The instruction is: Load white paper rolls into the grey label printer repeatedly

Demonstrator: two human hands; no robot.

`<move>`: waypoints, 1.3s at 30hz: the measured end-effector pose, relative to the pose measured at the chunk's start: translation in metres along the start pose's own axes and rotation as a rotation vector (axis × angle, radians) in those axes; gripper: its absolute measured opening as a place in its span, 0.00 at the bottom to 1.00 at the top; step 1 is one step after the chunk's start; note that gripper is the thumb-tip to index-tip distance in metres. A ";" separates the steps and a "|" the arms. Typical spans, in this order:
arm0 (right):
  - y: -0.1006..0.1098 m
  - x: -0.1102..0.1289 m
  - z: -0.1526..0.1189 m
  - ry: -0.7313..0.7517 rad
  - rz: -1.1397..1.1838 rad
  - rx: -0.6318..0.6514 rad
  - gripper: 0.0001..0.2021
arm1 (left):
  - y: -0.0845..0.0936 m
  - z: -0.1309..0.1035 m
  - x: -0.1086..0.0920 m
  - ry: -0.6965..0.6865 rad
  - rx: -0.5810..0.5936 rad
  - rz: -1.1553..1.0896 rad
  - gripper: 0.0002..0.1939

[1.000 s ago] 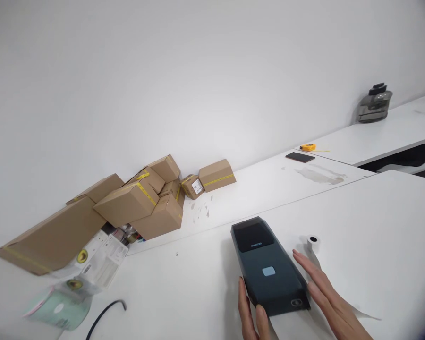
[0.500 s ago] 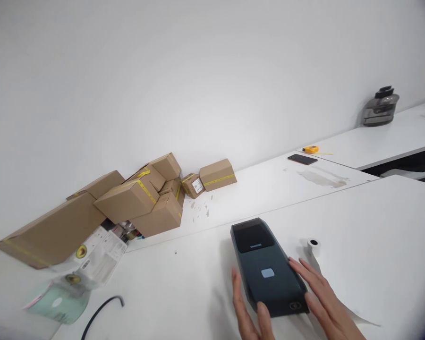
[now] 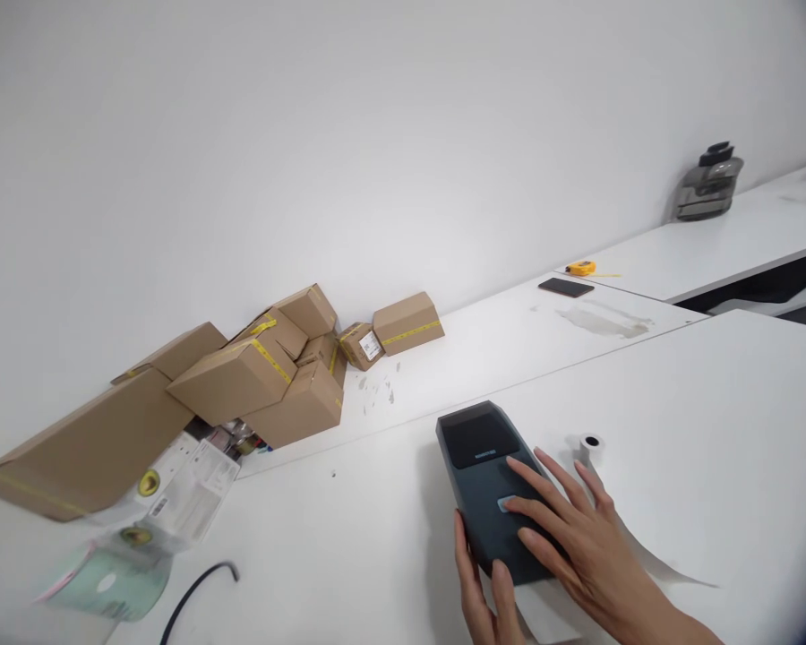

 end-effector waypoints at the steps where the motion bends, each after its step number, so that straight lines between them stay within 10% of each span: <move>1: -0.001 -0.003 -0.004 -0.055 0.082 0.066 0.14 | -0.001 -0.001 0.000 -0.024 -0.006 -0.019 0.49; 9: -0.037 -0.026 -0.034 -0.679 0.781 0.199 0.30 | 0.003 -0.001 0.014 -0.135 0.013 0.043 0.46; 16: -0.009 -0.016 -0.002 -0.523 0.624 0.153 0.27 | 0.003 0.015 -0.026 -0.271 -0.057 0.021 0.38; 22: 0.023 0.007 0.113 -0.174 0.535 -0.027 0.25 | -0.001 0.091 -0.086 -0.367 -0.054 -0.074 0.29; 27: 0.020 0.016 0.199 -0.285 0.475 0.006 0.25 | -0.011 0.148 -0.065 -0.236 0.081 0.120 0.23; 31: 0.009 0.012 0.244 -0.365 0.440 0.049 0.28 | -0.014 0.150 -0.038 -0.193 0.140 0.174 0.27; 39: 0.011 0.002 0.245 -0.312 0.500 0.100 0.29 | -0.016 0.129 -0.029 -0.219 0.181 0.181 0.24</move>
Point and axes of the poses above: each hand's wrist, its own z-axis towards the middle knuckle, its own y-axis out of the back of the hand, x = y × z, the point moved 1 cm from there along z, towards the middle knuckle, and after that the axes turned 14 degrees about -y, right-handed, at the moved point
